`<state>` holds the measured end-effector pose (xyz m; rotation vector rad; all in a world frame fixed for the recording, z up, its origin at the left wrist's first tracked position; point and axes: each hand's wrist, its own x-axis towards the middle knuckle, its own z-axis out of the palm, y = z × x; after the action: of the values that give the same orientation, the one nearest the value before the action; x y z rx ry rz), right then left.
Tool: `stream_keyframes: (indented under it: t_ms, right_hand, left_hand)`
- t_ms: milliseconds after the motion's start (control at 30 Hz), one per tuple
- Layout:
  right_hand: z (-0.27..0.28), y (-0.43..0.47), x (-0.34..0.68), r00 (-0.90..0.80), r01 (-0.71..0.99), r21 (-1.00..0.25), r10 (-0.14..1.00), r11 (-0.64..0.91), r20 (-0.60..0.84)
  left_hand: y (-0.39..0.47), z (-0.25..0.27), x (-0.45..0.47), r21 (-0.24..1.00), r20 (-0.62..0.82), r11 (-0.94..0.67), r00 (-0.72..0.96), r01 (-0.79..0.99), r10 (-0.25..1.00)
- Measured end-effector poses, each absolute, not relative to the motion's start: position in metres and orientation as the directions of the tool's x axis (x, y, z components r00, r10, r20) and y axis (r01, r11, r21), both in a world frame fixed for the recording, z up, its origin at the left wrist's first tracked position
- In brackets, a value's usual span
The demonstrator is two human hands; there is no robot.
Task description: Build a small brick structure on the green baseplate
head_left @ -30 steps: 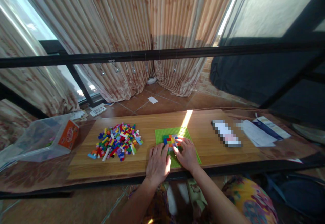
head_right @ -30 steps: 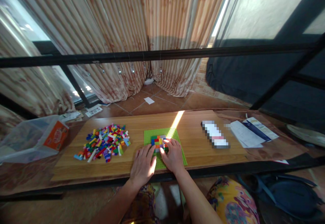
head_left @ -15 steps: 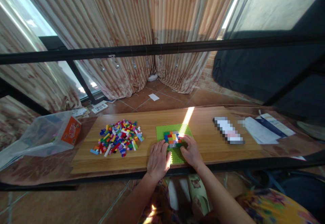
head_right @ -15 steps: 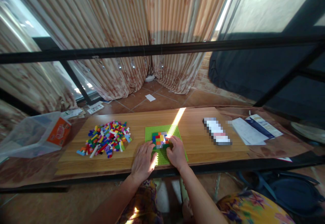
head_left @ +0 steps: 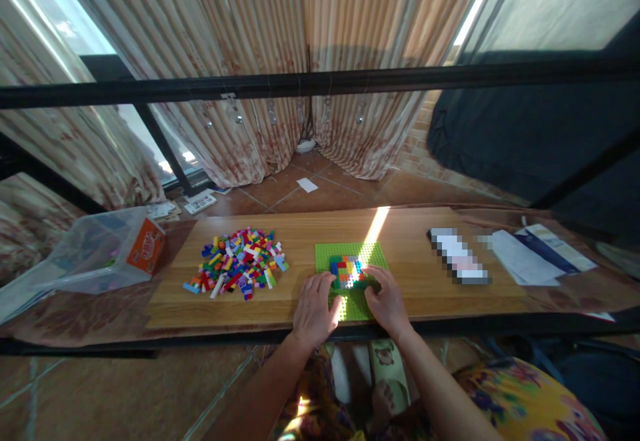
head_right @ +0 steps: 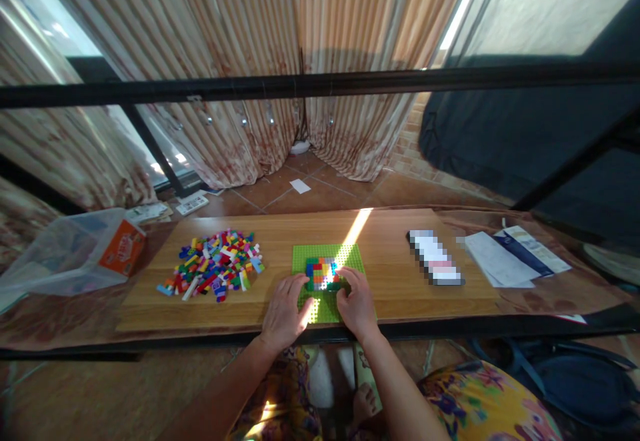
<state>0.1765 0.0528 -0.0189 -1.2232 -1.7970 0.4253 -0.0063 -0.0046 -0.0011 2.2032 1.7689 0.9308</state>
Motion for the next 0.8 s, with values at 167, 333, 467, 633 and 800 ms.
stream_keyframes:
  t_ms: [167,333,467,633,800]
  right_hand:
    - [-0.018,0.051,0.172,-0.115,0.635,-0.62,0.85,0.461,0.514]
    - [-0.019,0.048,0.166,-0.153,0.719,-0.517,0.831,0.465,0.534]
    - [-0.019,0.047,0.166,-0.176,0.728,-0.5,0.832,0.469,0.525]
    - [-0.019,0.046,0.166,-0.155,0.729,-0.506,0.832,0.46,0.533]
    - [-0.018,0.044,0.168,-0.122,0.732,-0.501,0.813,0.461,0.569]
  left_hand:
    - [-0.005,0.003,-0.009,0.529,0.32,-0.289,0.128,0.798,0.939]
    - [-0.006,0.007,-0.009,0.488,0.324,-0.325,0.178,0.81,0.929]
    - [-0.006,0.007,-0.008,0.461,0.333,-0.325,0.178,0.826,0.926]
    - [-0.007,0.006,-0.009,0.44,0.357,-0.333,0.178,0.834,0.917]
    - [-0.008,0.004,-0.009,0.45,0.36,-0.332,0.172,0.829,0.917]
